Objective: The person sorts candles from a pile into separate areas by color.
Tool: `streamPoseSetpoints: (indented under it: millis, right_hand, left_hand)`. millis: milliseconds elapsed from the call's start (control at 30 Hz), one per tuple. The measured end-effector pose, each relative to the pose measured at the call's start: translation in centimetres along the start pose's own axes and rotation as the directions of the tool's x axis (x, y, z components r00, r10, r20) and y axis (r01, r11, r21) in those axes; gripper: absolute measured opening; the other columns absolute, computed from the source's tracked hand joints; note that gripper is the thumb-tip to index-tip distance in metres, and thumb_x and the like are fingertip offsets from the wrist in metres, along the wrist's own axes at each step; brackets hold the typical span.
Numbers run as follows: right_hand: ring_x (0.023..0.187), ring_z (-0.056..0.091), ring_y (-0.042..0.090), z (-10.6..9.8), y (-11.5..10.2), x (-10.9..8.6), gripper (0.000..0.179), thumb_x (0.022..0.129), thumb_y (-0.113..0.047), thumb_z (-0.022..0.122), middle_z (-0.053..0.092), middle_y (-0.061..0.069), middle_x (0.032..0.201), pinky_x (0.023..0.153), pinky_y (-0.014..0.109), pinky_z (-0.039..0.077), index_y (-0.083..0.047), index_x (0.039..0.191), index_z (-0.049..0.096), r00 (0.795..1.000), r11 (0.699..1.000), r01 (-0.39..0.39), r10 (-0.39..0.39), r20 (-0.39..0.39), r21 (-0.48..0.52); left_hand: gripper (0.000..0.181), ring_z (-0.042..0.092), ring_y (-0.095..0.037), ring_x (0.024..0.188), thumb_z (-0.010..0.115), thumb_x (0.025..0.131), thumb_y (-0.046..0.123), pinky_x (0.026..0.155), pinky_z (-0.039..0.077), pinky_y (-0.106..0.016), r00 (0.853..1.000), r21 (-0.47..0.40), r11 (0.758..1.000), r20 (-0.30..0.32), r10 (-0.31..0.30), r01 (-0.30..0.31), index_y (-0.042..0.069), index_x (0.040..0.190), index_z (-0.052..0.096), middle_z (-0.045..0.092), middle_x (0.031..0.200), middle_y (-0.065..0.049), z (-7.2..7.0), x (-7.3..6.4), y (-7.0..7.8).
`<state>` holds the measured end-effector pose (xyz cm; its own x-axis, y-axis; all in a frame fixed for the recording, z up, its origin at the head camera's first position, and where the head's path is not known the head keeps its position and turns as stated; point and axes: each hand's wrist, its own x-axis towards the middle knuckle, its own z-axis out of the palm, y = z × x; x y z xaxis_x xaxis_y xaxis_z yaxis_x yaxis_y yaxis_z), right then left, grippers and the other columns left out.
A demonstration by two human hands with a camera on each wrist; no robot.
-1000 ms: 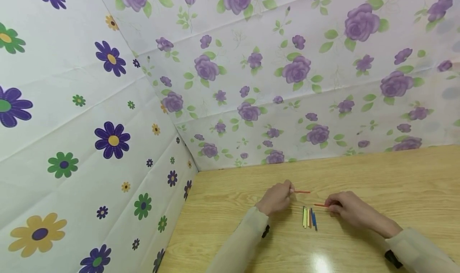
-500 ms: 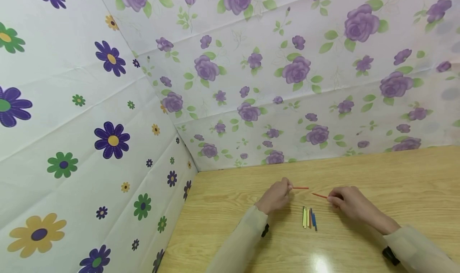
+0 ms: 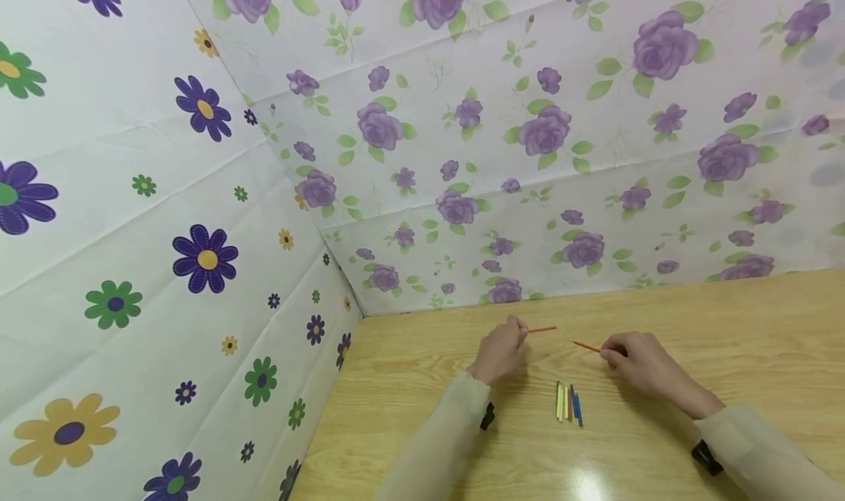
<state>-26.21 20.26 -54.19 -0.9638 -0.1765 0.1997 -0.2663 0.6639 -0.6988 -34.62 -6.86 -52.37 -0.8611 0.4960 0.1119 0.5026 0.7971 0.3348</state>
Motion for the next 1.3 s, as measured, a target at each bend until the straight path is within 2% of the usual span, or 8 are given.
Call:
streamPoseSetpoints:
  millis: [233,533,633,800,1033,1300]
  right_hand:
    - [0.070,0.054,0.004,0.5,0.7,1.1,0.012,0.105,-0.009,0.070,0.075,0.003,0.086,0.063,0.024,0.046,-0.002,0.100,0.078,0.999,0.999,0.039,-0.040,-0.025,-0.026]
    - [0.072,0.059,0.004,0.5,1.4,2.8,0.010,0.102,-0.010,0.075,0.078,0.002,0.085,0.063,0.024,0.048,-0.004,0.096,0.080,0.995,0.995,0.082,-0.085,-0.050,-0.058]
    - [0.073,0.061,0.006,0.4,1.6,3.5,0.010,0.101,-0.010,0.076,0.078,0.003,0.086,0.064,0.024,0.049,-0.004,0.095,0.081,0.996,0.995,0.072,-0.074,-0.040,-0.062]
    - [0.071,0.059,0.008,0.2,1.9,4.3,0.010,0.101,-0.009,0.075,0.078,0.003,0.084,0.063,0.024,0.048,-0.005,0.095,0.082,0.998,0.996,0.061,-0.062,-0.023,-0.060]
    - [0.075,0.064,0.010,0.3,2.1,5.1,0.009,0.101,-0.006,0.074,0.078,0.005,0.087,0.066,0.024,0.051,-0.002,0.097,0.081,0.998,0.997,0.057,-0.058,-0.015,-0.047]
    - [0.079,0.067,0.013,0.6,2.3,6.0,0.010,0.101,-0.005,0.073,0.079,0.007,0.089,0.069,0.029,0.054,-0.002,0.097,0.081,0.998,0.996,0.068,-0.068,-0.004,-0.055]
  left_hand:
    - [0.025,0.066,-0.012,0.077,0.044,0.119,0.025,0.066,0.051,-0.025,0.998,0.024,0.999,-0.040,-0.045,0.046,0.010,0.119,0.065,0.078,0.108,-0.005,0.3,0.6,0.1]
    - [0.021,0.062,-0.010,0.074,0.048,0.118,0.023,0.068,0.055,-0.029,0.991,-0.005,0.993,-0.063,-0.116,0.116,0.011,0.119,0.065,0.077,0.106,-0.004,0.9,1.8,0.2]
    - [0.021,0.066,-0.012,0.078,0.048,0.118,0.023,0.071,0.057,-0.030,0.990,-0.004,0.992,-0.057,-0.128,0.128,0.011,0.119,0.065,0.077,0.108,-0.004,1.2,2.3,0.3]
    - [0.019,0.073,-0.018,0.089,0.052,0.116,0.022,0.071,0.057,-0.029,0.991,0.030,0.991,-0.045,-0.128,0.130,0.012,0.119,0.067,0.077,0.109,-0.004,1.7,3.1,0.4]
    - [0.010,0.071,-0.017,0.095,0.059,0.113,0.019,0.076,0.056,-0.028,0.986,0.041,0.986,-0.058,-0.156,0.159,0.015,0.116,0.068,0.073,0.109,-0.002,2.2,4.0,0.5]
    - [0.012,0.070,-0.016,0.100,0.060,0.113,0.019,0.085,0.058,-0.026,0.990,0.086,0.987,-0.050,-0.135,0.139,0.013,0.116,0.070,0.072,0.110,-0.001,2.6,4.8,0.8]
